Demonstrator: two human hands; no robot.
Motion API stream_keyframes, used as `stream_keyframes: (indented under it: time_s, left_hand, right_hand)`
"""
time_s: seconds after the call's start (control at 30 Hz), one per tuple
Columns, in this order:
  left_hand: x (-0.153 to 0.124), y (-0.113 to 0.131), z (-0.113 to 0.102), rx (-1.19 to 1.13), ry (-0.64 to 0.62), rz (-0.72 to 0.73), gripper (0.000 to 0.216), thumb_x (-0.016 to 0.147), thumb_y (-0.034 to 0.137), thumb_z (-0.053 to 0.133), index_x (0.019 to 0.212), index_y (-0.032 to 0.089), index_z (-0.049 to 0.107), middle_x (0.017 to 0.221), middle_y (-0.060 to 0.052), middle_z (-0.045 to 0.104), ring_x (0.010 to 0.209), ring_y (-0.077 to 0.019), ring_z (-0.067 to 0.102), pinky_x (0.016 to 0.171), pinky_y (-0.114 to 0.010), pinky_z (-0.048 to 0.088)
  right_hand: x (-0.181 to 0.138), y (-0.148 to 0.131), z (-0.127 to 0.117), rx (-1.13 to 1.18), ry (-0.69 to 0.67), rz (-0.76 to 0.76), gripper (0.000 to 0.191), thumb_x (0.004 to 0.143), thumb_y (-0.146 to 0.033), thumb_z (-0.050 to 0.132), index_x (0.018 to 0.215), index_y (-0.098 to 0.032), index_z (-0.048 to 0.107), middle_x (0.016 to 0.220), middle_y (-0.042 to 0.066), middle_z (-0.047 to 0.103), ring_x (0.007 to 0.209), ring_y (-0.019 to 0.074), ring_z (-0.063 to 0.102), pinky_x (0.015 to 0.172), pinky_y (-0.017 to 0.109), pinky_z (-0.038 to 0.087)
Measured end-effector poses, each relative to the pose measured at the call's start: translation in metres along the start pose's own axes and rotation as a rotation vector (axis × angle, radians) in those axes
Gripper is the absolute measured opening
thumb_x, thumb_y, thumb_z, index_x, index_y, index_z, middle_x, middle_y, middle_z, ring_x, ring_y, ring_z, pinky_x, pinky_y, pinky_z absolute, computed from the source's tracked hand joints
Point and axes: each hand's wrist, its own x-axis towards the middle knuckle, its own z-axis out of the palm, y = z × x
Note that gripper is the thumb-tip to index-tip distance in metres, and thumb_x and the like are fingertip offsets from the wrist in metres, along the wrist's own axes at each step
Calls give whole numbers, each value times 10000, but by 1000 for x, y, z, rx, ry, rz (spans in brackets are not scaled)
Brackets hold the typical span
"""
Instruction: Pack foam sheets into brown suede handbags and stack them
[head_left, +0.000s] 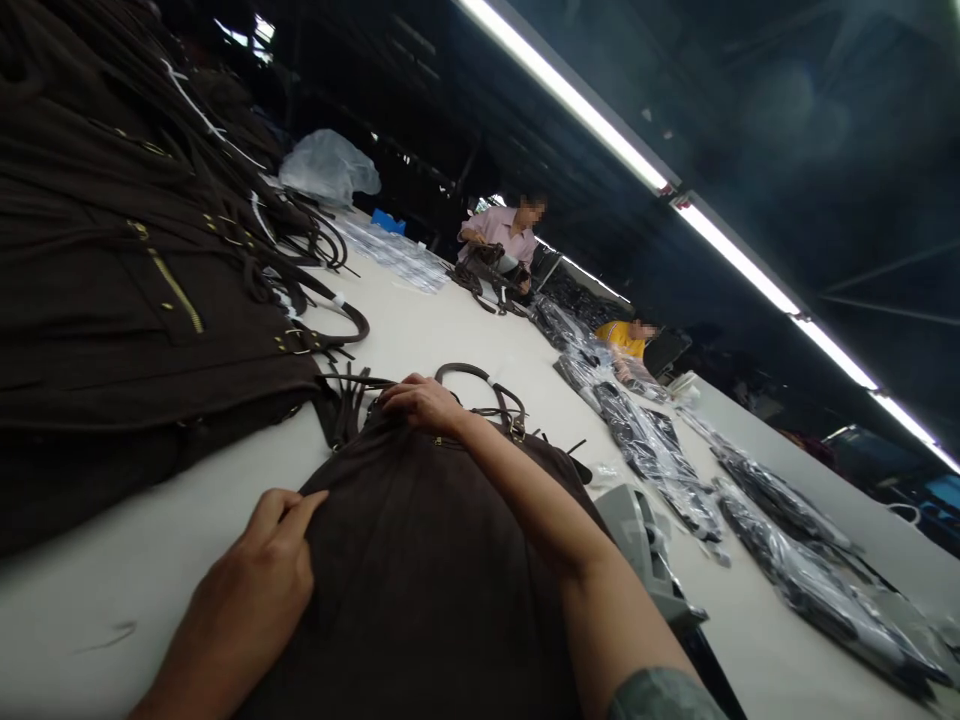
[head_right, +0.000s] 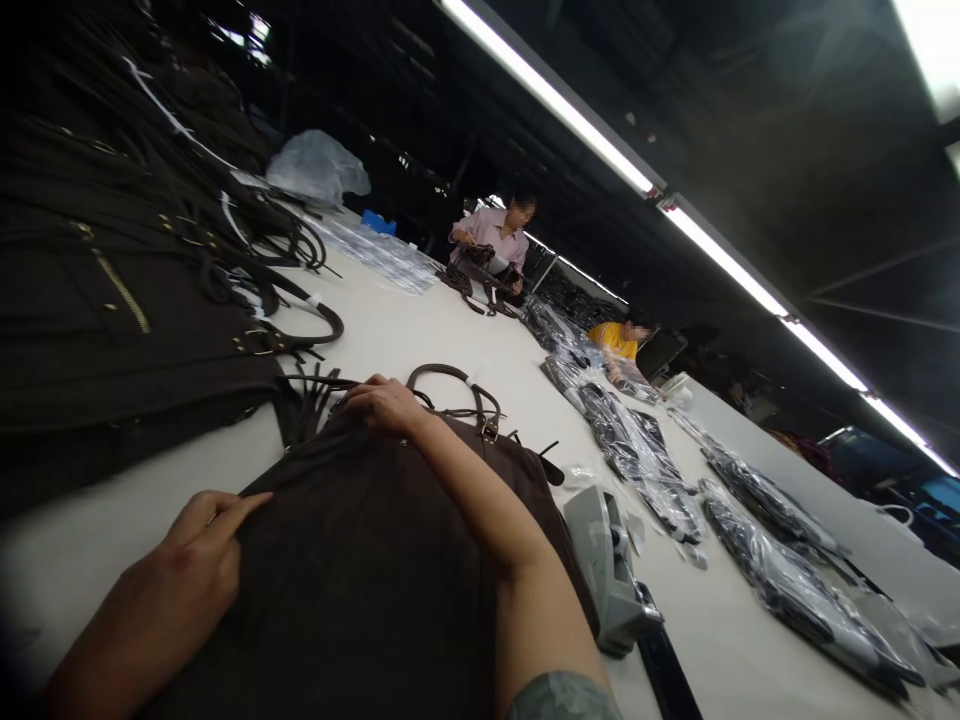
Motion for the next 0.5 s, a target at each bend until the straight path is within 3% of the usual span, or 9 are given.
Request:
stream_keyframes:
  time_s: [0.17, 0.3, 0.4, 0.5]
  left_hand:
    - [-3, -6, 5, -67, 65, 59, 427, 895, 155, 288, 1186, 180, 601, 1036, -82, 639, 780, -171, 667, 612, -270, 542]
    - [-4, -4, 1, -33, 84, 58, 425, 926, 148, 260, 1210, 129, 576, 1040, -90, 632, 771, -160, 676, 577, -251, 561]
    - [-4, -1, -1, 26, 42, 35, 420, 936, 134, 263, 1235, 102, 557, 1006, -86, 613, 628, -129, 639, 478, -239, 519]
    - [-11, -8, 3, 48, -35, 41, 424, 931, 128, 290, 1281, 97, 528, 1018, -93, 610, 562, -127, 593, 468, -259, 501]
  right_hand:
    - [19, -8, -5, -130, -59, -58, 221, 826, -17, 502, 896, -154, 661, 983, 105, 693, 1039, 231, 572, 901, 318, 432]
    - [31, -13, -11, -236, -185, 65, 169, 864, -104, 517, 879, -172, 671, 918, 120, 706, 915, 257, 639, 747, 318, 432]
    - [52, -16, 8, -267, -291, 138, 155, 883, -180, 532, 903, -182, 686, 926, 134, 720, 891, 277, 669, 734, 333, 449]
    - [74, -22, 35, -226, -259, 238, 212, 931, -241, 476, 1016, -215, 668, 1010, 114, 722, 932, 278, 671, 749, 346, 481]
